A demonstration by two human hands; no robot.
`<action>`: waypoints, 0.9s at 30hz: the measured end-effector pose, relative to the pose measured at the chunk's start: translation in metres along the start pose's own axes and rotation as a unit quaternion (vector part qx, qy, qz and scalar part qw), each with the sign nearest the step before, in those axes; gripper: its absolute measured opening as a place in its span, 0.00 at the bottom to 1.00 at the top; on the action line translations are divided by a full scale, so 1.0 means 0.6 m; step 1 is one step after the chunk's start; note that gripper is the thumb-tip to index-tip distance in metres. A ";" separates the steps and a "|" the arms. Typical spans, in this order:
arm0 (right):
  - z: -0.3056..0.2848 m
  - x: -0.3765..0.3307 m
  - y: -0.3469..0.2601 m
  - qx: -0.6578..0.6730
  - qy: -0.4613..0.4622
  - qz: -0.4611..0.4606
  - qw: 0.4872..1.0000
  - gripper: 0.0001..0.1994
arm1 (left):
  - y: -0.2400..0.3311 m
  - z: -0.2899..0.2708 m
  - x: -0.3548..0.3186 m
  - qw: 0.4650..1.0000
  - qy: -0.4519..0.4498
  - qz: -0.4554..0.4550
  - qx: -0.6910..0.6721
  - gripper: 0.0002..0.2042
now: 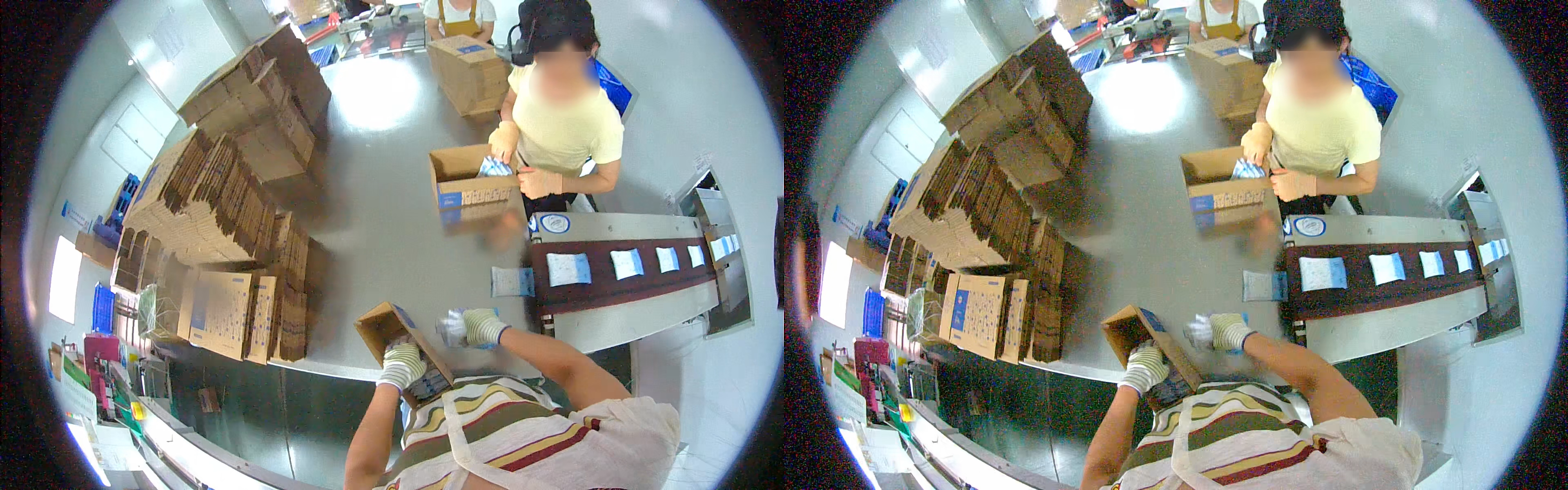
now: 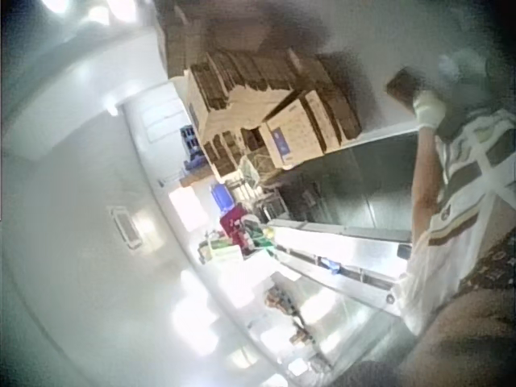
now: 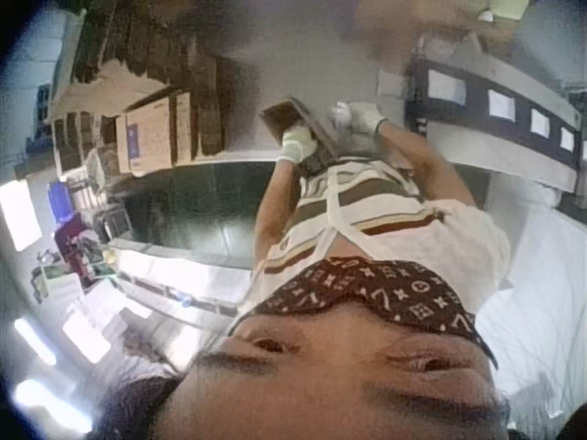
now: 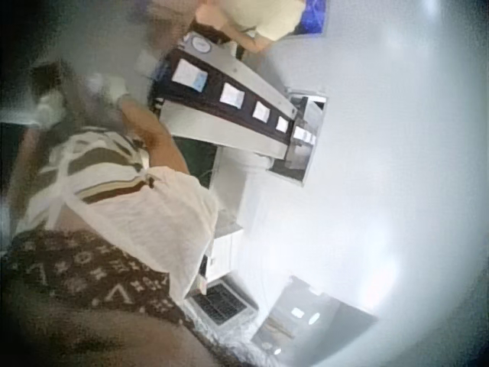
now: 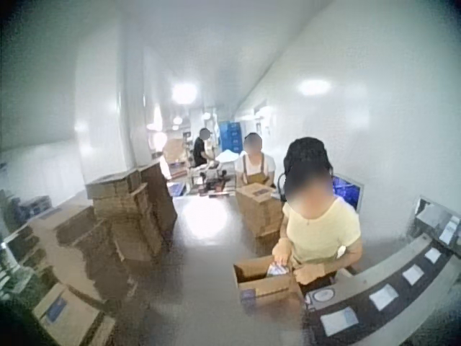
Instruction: The person picks up groups of blue and white pouches from a conveyor belt and places them into cardboard boxes on a metal table.
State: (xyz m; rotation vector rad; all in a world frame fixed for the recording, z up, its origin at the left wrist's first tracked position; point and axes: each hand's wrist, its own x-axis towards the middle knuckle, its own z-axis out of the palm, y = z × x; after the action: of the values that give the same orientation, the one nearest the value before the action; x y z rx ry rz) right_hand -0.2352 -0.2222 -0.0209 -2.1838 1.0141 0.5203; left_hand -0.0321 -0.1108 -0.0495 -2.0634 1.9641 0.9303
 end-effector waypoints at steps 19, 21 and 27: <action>-0.016 0.128 -0.193 0.080 0.174 -0.281 0.940 0.18 | -0.001 0.124 0.039 0.966 0.201 0.096 0.134 0.29; -0.031 0.114 -0.185 0.088 0.123 -0.393 0.907 0.19 | 0.062 0.019 0.000 0.987 -0.002 0.085 0.137 0.27; -0.039 0.102 -0.182 -0.049 0.185 -0.244 0.951 0.45 | 0.046 0.041 0.013 0.987 0.084 0.032 0.131 0.28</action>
State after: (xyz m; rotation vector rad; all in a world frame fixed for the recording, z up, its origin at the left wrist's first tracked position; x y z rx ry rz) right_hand -0.1103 -0.2180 0.0031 -2.5639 0.5894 -0.0762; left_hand -0.0666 -0.1085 -0.0647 -1.9945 2.1141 0.4877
